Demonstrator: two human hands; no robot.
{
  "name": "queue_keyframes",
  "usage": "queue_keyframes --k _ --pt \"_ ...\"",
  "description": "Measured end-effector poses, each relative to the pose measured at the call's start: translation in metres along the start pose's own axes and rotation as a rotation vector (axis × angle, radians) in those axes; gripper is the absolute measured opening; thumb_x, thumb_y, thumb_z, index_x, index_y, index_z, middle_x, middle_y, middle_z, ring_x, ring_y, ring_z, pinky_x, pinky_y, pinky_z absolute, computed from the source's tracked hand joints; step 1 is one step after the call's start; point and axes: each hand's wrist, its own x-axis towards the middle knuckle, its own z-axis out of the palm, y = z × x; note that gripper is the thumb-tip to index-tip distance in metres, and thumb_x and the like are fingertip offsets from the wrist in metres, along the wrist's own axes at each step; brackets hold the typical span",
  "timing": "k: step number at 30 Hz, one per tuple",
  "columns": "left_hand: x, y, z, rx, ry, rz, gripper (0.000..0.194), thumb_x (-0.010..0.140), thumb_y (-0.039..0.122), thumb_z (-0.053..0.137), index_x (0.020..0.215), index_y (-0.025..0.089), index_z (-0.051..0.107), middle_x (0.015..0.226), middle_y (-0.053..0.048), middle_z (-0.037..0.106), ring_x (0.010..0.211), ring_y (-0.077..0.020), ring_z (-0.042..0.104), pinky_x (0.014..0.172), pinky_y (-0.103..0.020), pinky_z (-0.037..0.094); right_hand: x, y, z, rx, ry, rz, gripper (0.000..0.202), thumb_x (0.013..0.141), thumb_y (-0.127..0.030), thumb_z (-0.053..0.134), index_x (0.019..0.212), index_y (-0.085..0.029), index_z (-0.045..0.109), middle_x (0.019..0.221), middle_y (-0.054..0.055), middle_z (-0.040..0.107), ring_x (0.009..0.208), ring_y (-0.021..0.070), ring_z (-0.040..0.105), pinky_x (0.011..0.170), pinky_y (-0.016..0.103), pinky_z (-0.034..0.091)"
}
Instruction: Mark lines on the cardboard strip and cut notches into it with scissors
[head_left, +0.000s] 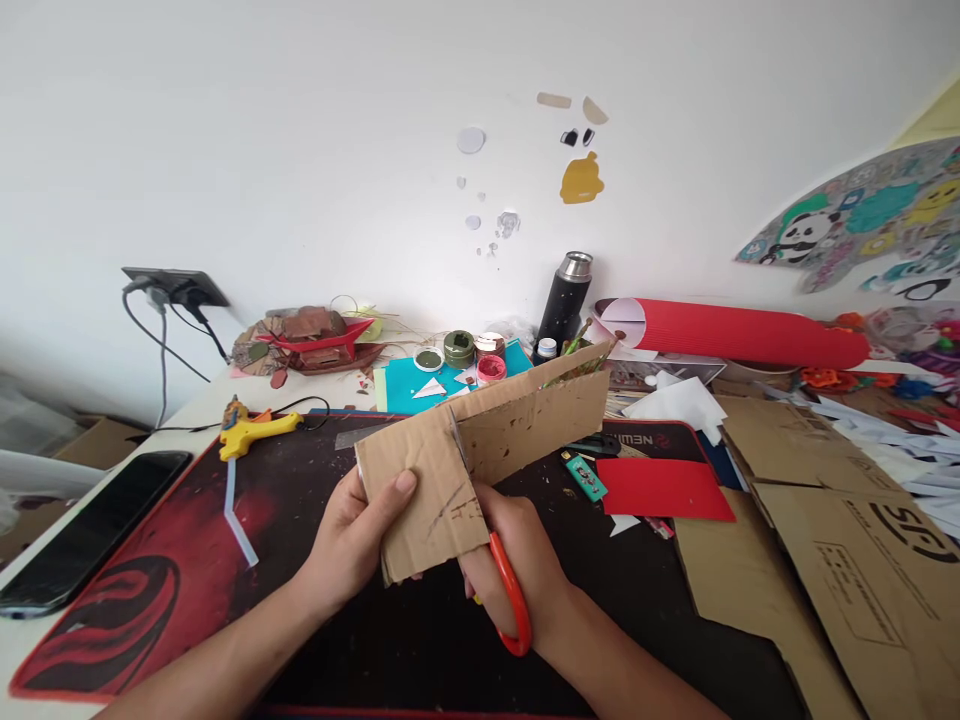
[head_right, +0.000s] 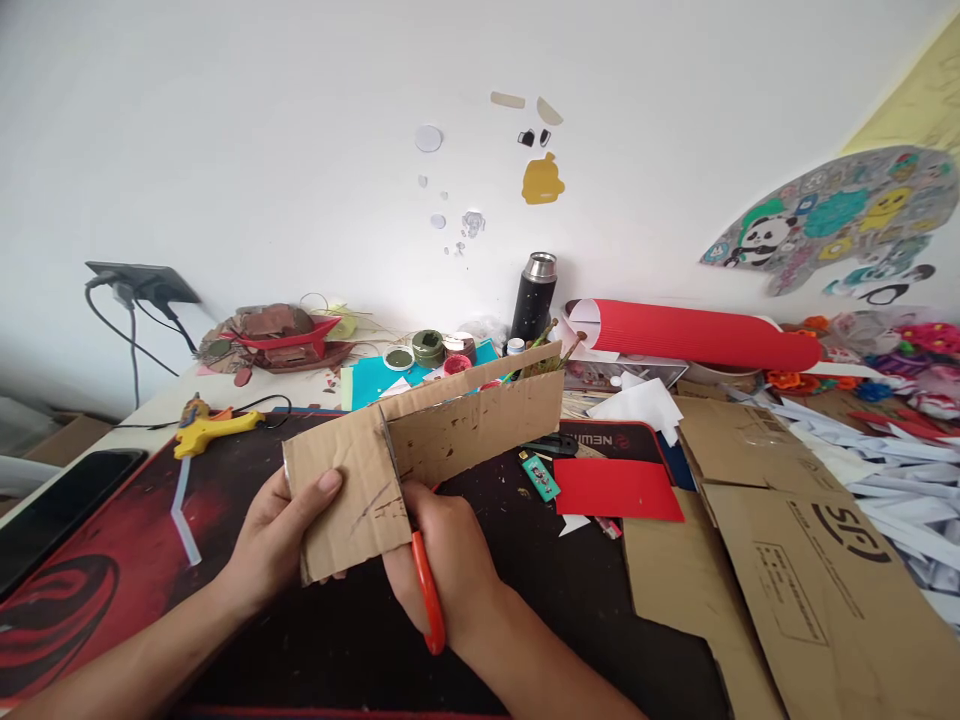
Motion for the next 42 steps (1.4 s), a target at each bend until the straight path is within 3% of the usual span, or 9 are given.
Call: queue_keyframes --k 10,18,26,33,39,42 --pt "-0.005 0.007 0.008 -0.001 0.012 0.014 0.051 0.077 0.059 0.092 0.094 0.024 0.059 0.054 0.003 0.068 0.035 -0.0164 0.058 0.031 -0.024 0.048 -0.003 -0.001 0.006 -0.001 0.016 0.007 0.01 0.093 -0.024 0.061 0.084 -0.026 0.062 0.053 -0.005 0.056 0.047 0.018 0.061 0.053 0.026 0.046" --pt "-0.004 0.003 0.007 -0.037 0.027 0.027 0.046 0.078 0.055 0.092 0.096 0.023 0.064 0.054 0.003 0.066 0.032 -0.0164 0.056 0.03 -0.023 0.044 -0.002 0.002 0.008 -0.016 0.032 0.014 0.009 0.096 -0.025 0.062 0.089 -0.025 0.069 0.052 -0.005 0.057 0.047 0.0187 0.063 0.05 0.025 0.045" --pt "-0.004 0.004 0.007 -0.018 0.043 0.017 0.049 0.076 0.057 0.093 0.096 0.023 0.063 0.056 0.003 0.067 0.035 -0.0166 0.058 0.031 -0.025 0.048 -0.005 0.002 0.012 -0.035 0.06 0.036 0.014 0.095 -0.029 0.063 0.081 -0.026 0.062 0.052 -0.003 0.059 0.054 0.0218 0.069 0.05 0.026 0.045" --pt "-0.004 0.006 0.008 -0.021 0.042 0.017 0.052 0.074 0.058 0.095 0.094 0.023 0.062 0.053 0.003 0.066 0.033 -0.0162 0.056 0.03 -0.023 0.046 -0.005 0.008 0.016 -0.011 0.072 0.045 0.014 0.096 -0.029 0.065 0.083 -0.025 0.065 0.056 -0.002 0.063 0.047 0.0172 0.062 0.046 0.024 0.041" --pt "-0.005 0.007 0.009 -0.016 0.031 0.009 0.048 0.076 0.057 0.093 0.09 0.025 0.06 0.051 0.002 0.066 0.033 -0.0183 0.06 0.03 -0.022 0.044 -0.006 0.012 0.018 -0.017 0.073 0.026 0.013 0.098 -0.028 0.062 0.093 -0.022 0.073 0.092 0.008 0.084 0.051 0.0159 0.067 0.045 0.023 0.044" --pt "-0.004 0.007 0.008 -0.027 0.028 0.012 0.046 0.077 0.055 0.093 0.089 0.025 0.06 0.051 0.002 0.066 0.033 -0.0181 0.06 0.029 -0.022 0.044 -0.005 0.01 0.018 -0.02 0.076 0.014 0.014 0.099 -0.027 0.062 0.094 -0.022 0.073 0.096 0.009 0.086 0.061 0.0194 0.075 0.048 0.024 0.047"
